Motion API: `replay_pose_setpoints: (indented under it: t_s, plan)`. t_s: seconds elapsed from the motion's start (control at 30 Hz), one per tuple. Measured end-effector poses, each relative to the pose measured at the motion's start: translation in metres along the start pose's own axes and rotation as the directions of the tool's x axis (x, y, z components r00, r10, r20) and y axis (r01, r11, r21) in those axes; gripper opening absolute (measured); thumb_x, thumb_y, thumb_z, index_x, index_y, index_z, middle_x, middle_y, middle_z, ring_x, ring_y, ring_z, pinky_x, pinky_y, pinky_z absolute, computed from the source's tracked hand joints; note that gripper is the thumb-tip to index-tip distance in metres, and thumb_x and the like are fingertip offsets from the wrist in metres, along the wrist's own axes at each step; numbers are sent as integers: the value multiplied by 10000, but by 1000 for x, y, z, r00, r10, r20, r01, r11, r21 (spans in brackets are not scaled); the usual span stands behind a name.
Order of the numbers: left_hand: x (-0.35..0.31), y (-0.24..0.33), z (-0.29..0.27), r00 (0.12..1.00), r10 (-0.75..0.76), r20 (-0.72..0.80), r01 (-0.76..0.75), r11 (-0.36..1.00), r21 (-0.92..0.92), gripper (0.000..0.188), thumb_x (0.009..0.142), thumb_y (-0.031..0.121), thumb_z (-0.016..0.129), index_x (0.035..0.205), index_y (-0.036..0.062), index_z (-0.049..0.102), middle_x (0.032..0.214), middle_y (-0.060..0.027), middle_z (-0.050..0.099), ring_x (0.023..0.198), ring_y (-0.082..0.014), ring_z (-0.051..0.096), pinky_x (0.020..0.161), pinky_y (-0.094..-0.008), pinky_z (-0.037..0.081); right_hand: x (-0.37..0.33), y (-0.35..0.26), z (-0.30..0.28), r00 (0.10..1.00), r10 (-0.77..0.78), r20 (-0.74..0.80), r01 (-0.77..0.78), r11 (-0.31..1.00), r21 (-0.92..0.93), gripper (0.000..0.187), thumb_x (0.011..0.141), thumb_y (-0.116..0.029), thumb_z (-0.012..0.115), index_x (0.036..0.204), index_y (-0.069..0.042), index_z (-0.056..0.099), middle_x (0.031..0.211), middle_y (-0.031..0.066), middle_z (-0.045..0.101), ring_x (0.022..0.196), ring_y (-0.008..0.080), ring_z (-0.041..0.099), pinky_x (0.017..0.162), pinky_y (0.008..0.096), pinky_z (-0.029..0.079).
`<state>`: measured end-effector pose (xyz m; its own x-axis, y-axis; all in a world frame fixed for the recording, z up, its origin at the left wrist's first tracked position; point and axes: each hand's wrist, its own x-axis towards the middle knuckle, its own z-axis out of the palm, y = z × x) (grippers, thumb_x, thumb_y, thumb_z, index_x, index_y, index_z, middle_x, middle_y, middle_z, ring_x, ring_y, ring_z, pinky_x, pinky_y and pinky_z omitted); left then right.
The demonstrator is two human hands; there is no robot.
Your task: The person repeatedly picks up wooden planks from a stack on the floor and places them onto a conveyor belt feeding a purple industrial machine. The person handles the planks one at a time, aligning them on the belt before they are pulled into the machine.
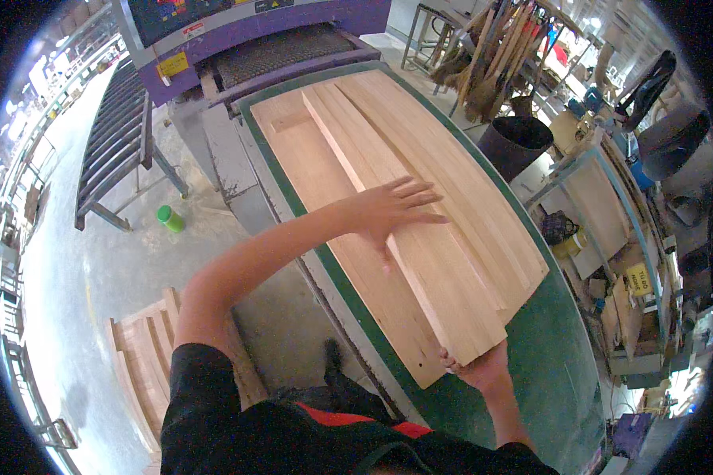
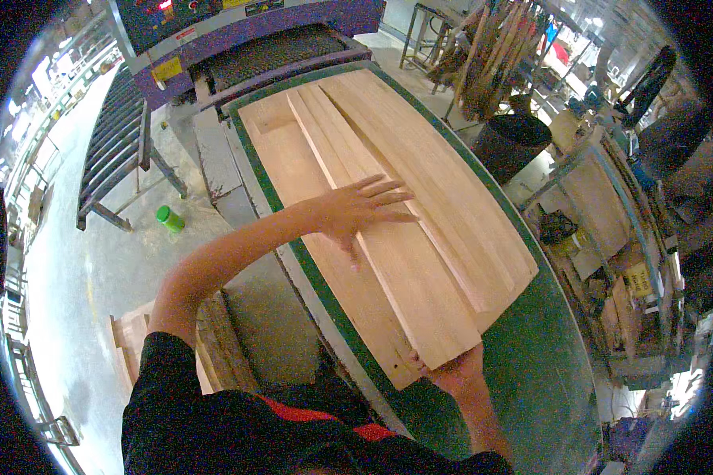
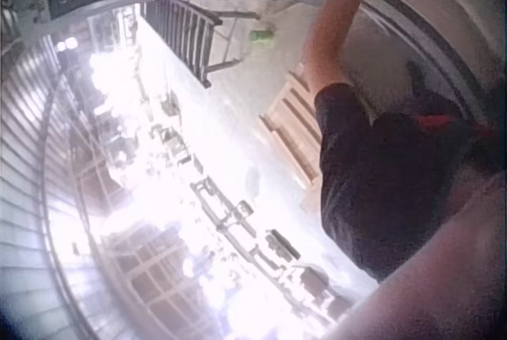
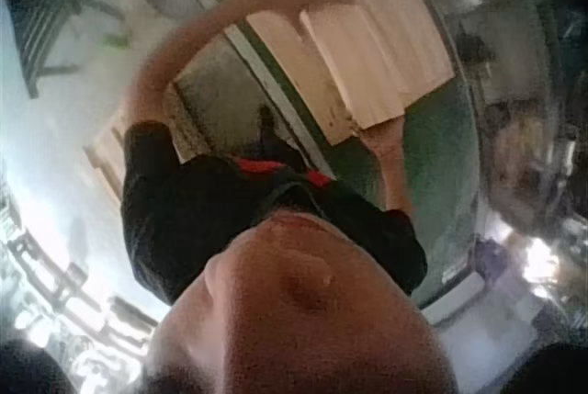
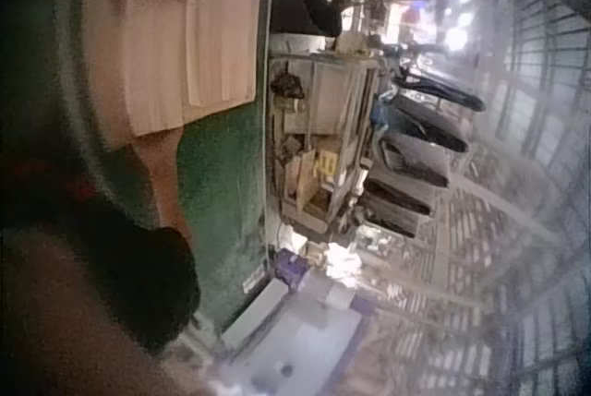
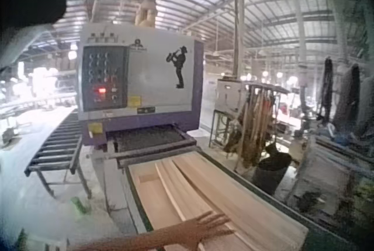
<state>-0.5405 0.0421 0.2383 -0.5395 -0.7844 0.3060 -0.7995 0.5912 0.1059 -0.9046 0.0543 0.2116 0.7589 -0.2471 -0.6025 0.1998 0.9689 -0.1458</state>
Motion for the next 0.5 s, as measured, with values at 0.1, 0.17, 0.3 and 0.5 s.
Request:
replay_pose_setpoints:
  t_s: [0.1, 0.17, 0.3, 0.5]
  plan:
    - [33, -13, 3, 980, 105, 171, -113, 993, 37, 1157, 467, 507, 825, 1408, 130, 268, 1358, -194, 376, 1284, -363, 327, 1051, -501, 258, 1, -17, -12, 968, -243, -65, 217, 939, -268, 690, 833, -534, 421, 1258, 10, 427, 1024, 260, 519, 812, 416, 547, 597, 446, 527]
    - [48, -18, 13, 968, 121, 221, -135, 990, 48, 1142, 453, 470, 839, 1393, 121, 293, 1284, -189, 445, 1234, -352, 388, 1024, -487, 297, 0, -24, -11, 969, -233, -87, 222, 968, -115, 719, 836, -571, 416, 1255, 13, 430, 1039, 282, 527, 819, 434, 561, 613, 457, 536]
    - [71, -37, 24, 933, 88, 350, -101, 995, 20, 1131, 454, 393, 860, 1389, 101, 296, 1302, -186, 451, 1240, -361, 395, 1052, -450, 299, -11, -36, 9, 952, -238, -191, 251, 967, 47, 821, 839, -674, 352, 1240, 37, 442, 1037, 303, 562, 827, 442, 600, 656, 471, 559]
    - [78, -57, 44, 928, 3, 372, -52, 991, 123, 1067, 444, 344, 864, 1352, 96, 362, 1258, -179, 461, 1195, -347, 419, 1044, -433, 312, -64, -41, -45, 892, -387, -234, 295, 890, -347, 772, 897, -648, 244, 1156, 20, 531, 897, 193, 632, 780, 301, 644, 614, 417, 566]
